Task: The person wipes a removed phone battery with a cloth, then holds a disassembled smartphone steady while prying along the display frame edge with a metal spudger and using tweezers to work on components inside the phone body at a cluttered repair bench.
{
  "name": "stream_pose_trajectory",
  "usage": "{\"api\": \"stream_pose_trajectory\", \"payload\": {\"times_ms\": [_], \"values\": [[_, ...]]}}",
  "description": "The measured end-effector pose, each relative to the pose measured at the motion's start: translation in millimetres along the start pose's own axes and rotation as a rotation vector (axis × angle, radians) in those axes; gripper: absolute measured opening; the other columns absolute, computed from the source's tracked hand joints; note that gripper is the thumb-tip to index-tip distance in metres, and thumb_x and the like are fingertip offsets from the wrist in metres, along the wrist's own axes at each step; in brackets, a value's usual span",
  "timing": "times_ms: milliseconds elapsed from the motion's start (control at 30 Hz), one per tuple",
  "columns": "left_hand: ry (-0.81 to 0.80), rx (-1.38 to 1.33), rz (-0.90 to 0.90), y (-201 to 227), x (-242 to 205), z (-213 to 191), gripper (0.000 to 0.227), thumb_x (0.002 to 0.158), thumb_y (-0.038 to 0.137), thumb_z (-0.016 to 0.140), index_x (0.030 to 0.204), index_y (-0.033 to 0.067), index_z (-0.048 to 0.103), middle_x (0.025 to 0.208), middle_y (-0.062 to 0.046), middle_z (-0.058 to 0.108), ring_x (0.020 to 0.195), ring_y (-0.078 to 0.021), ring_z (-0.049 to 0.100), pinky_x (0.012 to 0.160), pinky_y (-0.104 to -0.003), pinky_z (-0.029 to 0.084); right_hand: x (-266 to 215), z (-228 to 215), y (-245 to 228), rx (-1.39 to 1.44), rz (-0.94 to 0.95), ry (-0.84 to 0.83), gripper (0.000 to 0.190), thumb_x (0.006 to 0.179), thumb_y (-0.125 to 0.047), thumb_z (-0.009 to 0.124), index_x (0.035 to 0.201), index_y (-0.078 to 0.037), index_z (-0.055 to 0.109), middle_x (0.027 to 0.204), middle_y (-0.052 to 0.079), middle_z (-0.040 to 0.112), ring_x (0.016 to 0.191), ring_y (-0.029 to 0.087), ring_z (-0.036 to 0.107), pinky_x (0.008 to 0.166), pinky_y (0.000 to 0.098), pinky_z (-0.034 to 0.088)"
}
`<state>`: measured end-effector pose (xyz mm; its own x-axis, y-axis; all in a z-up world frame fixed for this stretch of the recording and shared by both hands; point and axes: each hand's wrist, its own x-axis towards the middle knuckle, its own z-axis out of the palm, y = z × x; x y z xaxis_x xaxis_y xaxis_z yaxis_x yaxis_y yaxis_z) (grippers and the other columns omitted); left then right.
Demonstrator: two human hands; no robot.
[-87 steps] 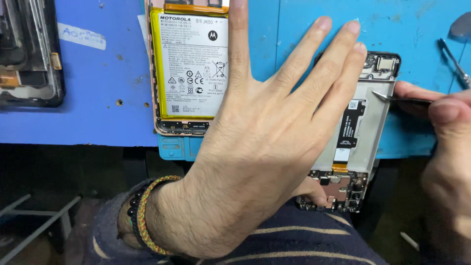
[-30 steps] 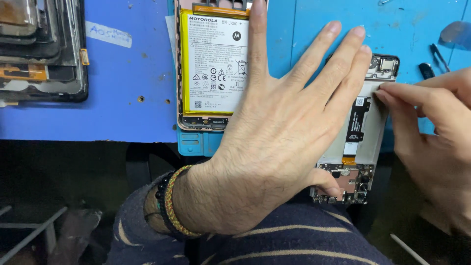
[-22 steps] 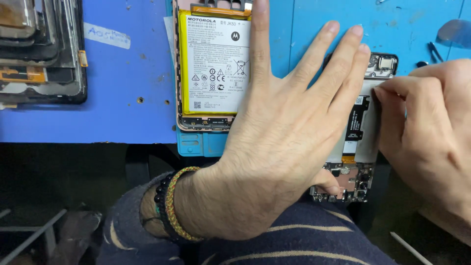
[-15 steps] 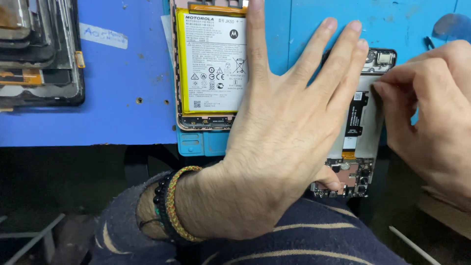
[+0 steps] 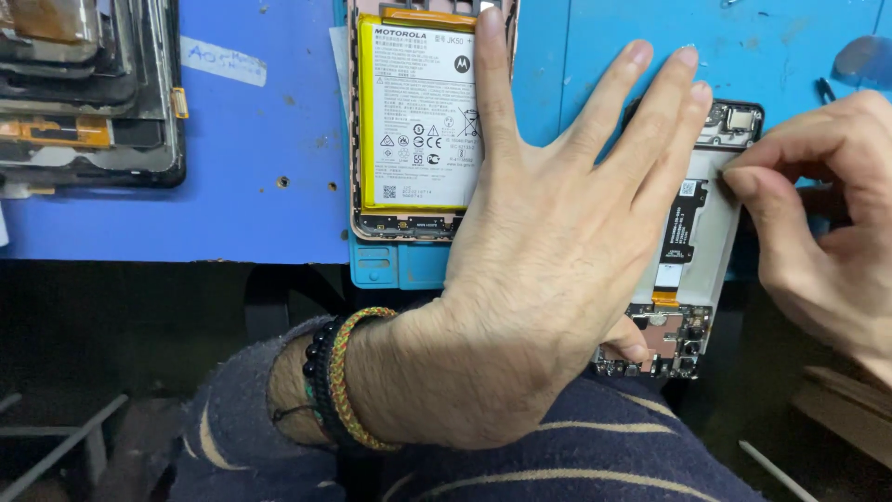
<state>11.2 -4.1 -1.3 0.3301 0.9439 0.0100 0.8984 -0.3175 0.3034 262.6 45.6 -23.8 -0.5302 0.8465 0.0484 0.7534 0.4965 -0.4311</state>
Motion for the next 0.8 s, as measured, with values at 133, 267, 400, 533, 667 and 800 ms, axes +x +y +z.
{"api": "stream_pose_trajectory", "payload": {"times_ms": [133, 267, 400, 533, 667, 800], "values": [[-0.007, 0.006, 0.004, 1, 1, 1, 0.148, 0.040, 0.086, 0.068, 0.159, 0.0054, 0.034, 0.166, -0.009, 0.028, 0.155, -0.0270, 0.023, 0.114, -0.086, 0.003, 1, 1, 15, -0.002, -0.098, -0.015, 0.017, 0.112, 0.003, 0.074, 0.103, -0.002, 0.060, 0.100, 0.008, 0.059, 0.087, 0.015, 0.055, 0.079, 0.0228, 0.045], [-0.010, 0.005, 0.008, 0, 2, 3, 0.150, 0.039, 0.088, 0.067, 0.159, 0.0051, 0.034, 0.166, -0.010, 0.027, 0.155, -0.0278, 0.023, 0.113, -0.087, 0.003, -6, -1, 13, -0.020, -0.063, -0.014, 0.012, 0.112, 0.001, 0.073, 0.109, -0.002, 0.062, 0.101, 0.009, 0.060, 0.086, 0.014, 0.055, 0.078, 0.0223, 0.045], [-0.007, 0.001, 0.020, -1, 1, 4, 0.155, 0.035, 0.090, 0.066, 0.159, 0.0040, 0.034, 0.166, -0.011, 0.027, 0.155, -0.0284, 0.023, 0.113, -0.087, 0.002, -40, 2, 44, 0.111, 0.196, 0.069, 0.015, 0.116, -0.004, 0.066, 0.130, -0.006, 0.062, 0.103, 0.003, 0.057, 0.082, 0.007, 0.051, 0.074, 0.0181, 0.042], [0.009, 0.033, 0.031, 0, 1, 1, 0.157, 0.032, 0.089, 0.068, 0.158, 0.0023, 0.035, 0.165, -0.012, 0.030, 0.155, -0.0283, 0.025, 0.115, -0.085, 0.002, 1, -14, -10, -0.174, -0.105, 0.013, 0.040, 0.089, -0.001, 0.082, 0.128, 0.001, 0.071, 0.109, 0.016, 0.066, 0.079, 0.018, 0.057, 0.056, 0.0252, 0.042], [0.021, 0.033, 0.033, 0, 1, 0, 0.155, 0.033, 0.087, 0.070, 0.157, 0.0018, 0.037, 0.164, -0.012, 0.033, 0.155, -0.0282, 0.027, 0.115, -0.084, 0.002, 8, -14, -36, -0.223, -0.122, 0.056, 0.039, 0.088, -0.002, 0.092, 0.122, -0.002, 0.073, 0.109, 0.015, 0.068, 0.080, 0.019, 0.059, 0.063, 0.0294, 0.045], [0.024, 0.019, 0.050, -2, 1, -3, 0.152, 0.035, 0.086, 0.072, 0.157, 0.0010, 0.037, 0.164, -0.013, 0.033, 0.155, -0.0292, 0.027, 0.115, -0.085, 0.002, 1, -10, -22, -0.188, -0.194, 0.063, 0.028, 0.096, -0.003, 0.087, 0.121, -0.004, 0.074, 0.110, 0.010, 0.067, 0.089, 0.017, 0.064, 0.075, 0.0264, 0.049]]}}
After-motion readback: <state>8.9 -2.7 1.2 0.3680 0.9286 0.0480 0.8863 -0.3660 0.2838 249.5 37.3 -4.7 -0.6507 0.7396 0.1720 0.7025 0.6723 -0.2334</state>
